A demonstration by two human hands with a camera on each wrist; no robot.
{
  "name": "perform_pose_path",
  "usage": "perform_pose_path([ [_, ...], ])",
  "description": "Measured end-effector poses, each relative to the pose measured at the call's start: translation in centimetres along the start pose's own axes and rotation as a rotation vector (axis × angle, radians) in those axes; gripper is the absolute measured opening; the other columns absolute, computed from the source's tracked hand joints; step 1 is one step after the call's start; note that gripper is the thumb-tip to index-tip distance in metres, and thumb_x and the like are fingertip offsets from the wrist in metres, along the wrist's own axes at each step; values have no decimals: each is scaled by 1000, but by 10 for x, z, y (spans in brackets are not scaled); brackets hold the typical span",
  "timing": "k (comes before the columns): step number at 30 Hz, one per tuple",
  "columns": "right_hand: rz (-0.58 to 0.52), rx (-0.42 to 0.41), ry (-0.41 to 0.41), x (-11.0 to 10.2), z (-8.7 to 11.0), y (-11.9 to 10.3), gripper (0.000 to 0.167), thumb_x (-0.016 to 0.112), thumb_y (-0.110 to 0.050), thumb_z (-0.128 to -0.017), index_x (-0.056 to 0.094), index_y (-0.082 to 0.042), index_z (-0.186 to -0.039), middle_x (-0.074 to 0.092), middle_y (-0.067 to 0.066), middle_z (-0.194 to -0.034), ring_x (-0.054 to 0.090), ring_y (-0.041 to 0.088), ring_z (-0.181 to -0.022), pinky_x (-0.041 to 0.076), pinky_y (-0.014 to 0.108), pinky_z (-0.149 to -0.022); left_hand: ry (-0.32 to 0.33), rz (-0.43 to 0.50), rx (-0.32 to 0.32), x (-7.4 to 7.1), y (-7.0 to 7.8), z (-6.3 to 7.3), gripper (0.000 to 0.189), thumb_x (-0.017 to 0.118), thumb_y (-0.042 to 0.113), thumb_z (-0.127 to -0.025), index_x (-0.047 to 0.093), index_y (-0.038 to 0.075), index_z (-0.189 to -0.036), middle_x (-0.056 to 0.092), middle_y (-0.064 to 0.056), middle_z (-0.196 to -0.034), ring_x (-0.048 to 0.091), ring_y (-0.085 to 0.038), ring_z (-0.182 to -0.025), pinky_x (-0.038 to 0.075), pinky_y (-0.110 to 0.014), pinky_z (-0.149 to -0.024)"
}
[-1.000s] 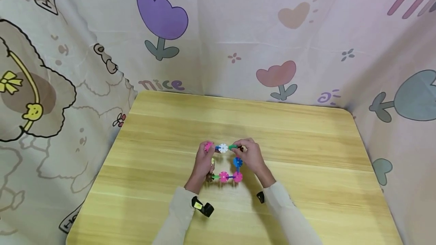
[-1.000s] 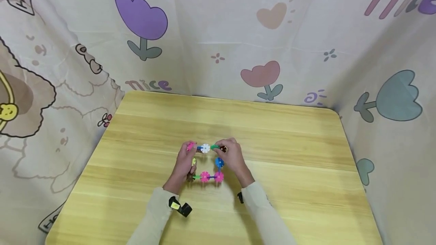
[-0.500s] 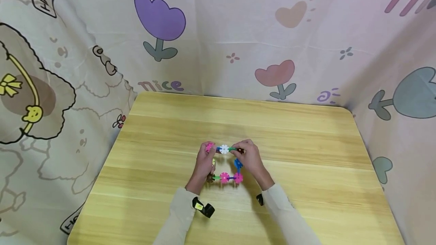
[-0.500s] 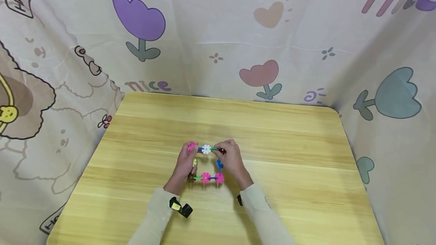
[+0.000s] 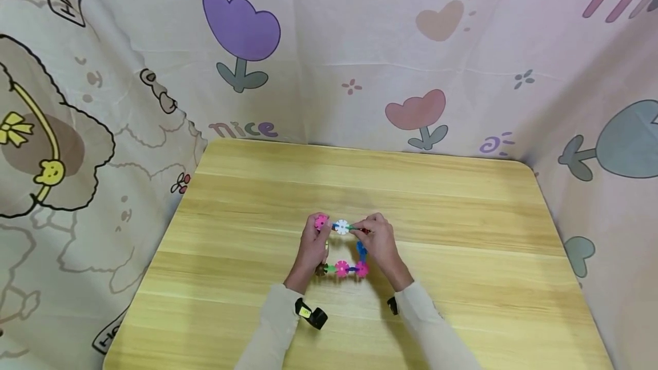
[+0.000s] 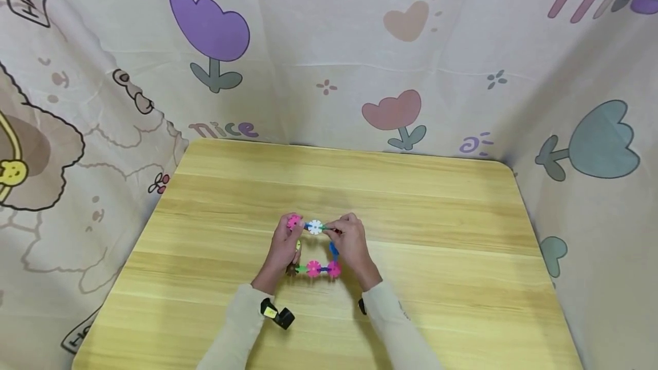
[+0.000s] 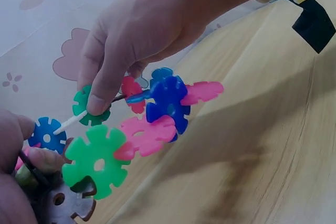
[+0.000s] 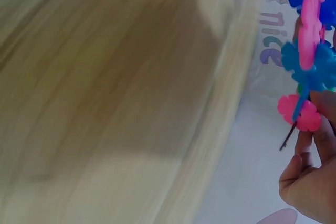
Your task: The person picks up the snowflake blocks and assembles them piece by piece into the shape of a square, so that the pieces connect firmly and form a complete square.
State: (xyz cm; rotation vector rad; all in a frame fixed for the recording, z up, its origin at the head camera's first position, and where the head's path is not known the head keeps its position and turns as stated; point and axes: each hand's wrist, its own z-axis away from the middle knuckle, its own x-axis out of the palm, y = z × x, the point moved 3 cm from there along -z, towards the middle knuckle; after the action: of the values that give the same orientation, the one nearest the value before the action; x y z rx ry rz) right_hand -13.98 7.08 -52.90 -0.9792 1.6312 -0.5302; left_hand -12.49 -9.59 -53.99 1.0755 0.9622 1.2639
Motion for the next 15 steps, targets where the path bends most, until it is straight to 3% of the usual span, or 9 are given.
perform_pose_path([
  [3,-34,18,-64,-7,-1,3,18,78,-11,-77,75,-8,-94,66,7,-86,54,18,-85,52,26,-67,-18,13,-9,2,8,3,38,38,23,-104,31,1,-134,34,3,-62,31,-7,-35,32,-20,-35],
  [7,-228,173,-145,-21,-2,13,43,77,-17,-79,64,-6,-118,64,13,-119,54,29,-108,50,44,-87,-14,34,-51,4,20,10,39,38,22,-104,31,0,-135,46,-3,-87,33,-6,-38,33,-20,-37],
  [10,-358,327,-128,-28,-1,25,46,72,-22,-85,58,-5,-125,60,14,-125,54,27,-111,49,39,-90,-2,63,-71,5,23,12,40,39,24,-103,31,0,-135,47,-8,-108,34,-6,-39,34,-19,-38],
  [15,-452,494,-111,-28,6,38,43,62,-30,-92,57,-3,-126,62,13,-117,59,15,-99,51,27,-87,-17,101,-69,7,21,11,42,39,25,-103,31,-1,-135,48,-10,-114,35,-6,-39,34,-20,-38],
])
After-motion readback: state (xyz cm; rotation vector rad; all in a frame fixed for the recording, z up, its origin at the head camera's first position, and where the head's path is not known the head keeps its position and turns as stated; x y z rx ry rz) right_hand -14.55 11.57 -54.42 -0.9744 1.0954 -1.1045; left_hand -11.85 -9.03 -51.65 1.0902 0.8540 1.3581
